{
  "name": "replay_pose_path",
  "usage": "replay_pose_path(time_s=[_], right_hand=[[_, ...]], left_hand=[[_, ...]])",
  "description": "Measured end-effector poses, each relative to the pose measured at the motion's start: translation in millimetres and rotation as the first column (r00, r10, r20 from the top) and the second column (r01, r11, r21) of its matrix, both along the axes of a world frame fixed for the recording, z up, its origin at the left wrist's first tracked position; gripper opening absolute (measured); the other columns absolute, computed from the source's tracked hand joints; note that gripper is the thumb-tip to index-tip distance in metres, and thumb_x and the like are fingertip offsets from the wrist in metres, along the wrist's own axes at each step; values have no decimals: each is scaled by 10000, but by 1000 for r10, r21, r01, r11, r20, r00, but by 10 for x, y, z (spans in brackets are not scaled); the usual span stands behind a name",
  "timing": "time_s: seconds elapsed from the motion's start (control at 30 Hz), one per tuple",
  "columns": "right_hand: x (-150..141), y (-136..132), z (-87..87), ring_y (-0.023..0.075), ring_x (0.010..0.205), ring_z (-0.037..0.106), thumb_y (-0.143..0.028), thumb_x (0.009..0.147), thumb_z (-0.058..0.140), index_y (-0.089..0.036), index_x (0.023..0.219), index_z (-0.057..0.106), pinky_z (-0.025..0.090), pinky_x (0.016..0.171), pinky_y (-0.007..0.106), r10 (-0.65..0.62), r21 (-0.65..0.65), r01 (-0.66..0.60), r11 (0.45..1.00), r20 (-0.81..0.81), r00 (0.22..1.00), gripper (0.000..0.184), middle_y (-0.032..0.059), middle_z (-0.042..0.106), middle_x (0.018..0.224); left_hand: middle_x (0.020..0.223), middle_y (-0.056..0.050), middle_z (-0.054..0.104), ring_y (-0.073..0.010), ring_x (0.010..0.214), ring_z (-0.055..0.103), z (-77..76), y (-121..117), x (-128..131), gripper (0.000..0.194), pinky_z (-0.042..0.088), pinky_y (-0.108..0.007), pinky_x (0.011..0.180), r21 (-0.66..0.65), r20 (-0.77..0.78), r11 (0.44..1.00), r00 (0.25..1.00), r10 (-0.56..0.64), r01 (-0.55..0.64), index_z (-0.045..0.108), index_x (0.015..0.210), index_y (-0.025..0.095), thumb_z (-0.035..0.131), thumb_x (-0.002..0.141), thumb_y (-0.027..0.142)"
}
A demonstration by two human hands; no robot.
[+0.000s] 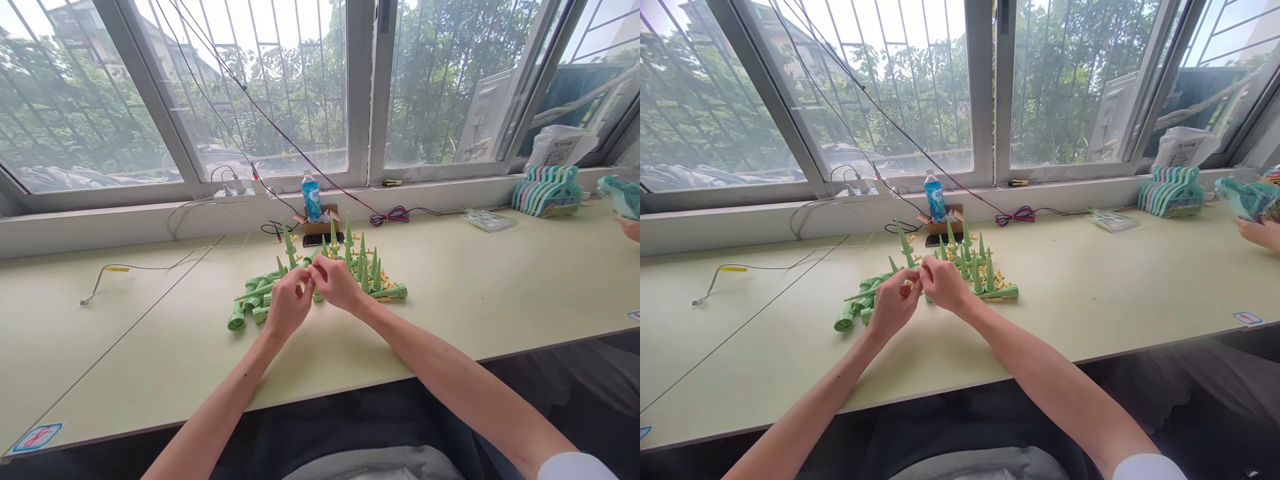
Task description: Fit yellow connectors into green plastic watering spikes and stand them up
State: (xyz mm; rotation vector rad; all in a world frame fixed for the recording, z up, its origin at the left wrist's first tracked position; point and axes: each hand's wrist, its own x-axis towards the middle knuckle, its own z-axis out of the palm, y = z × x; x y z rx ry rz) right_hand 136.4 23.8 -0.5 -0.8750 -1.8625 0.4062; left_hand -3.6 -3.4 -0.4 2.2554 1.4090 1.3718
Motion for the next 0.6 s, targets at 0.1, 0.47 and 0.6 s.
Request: replay_pose_path(time_s=[0.1,0.47,0.6], right_hand=[[0,0,-1,106,540,409,-217,905,441,-199,724,444,314,540,224,3,3,-3,1000,-5,1000,182,-31,490,605],[-4,-7,10,105,536,413,-212,905,442,-197,731,460,316,539,225,2,4,-2,1000,-6,1000,175,-30,495,602],[-1,-8,10,106,537,413,-216,905,440,-197,732,460,315,541,227,-5,4,5,1000,3,1000,176,-30,495,603]], left_hand=[[796,2,648,-59,431,372,-2,0,-1,127,374,-214,481,1,4,1000,1000,-1,1,593,832,190,511,890,269],[789,3,646,-59,430,392,-13,7,1,126,381,-211,481,6,7,1000,1000,1,-1,599,842,191,513,887,270],[784,5,642,-57,428,389,-15,4,-1,122,378,-212,477,11,5,1000,1000,3,-3,599,840,191,515,887,266]])
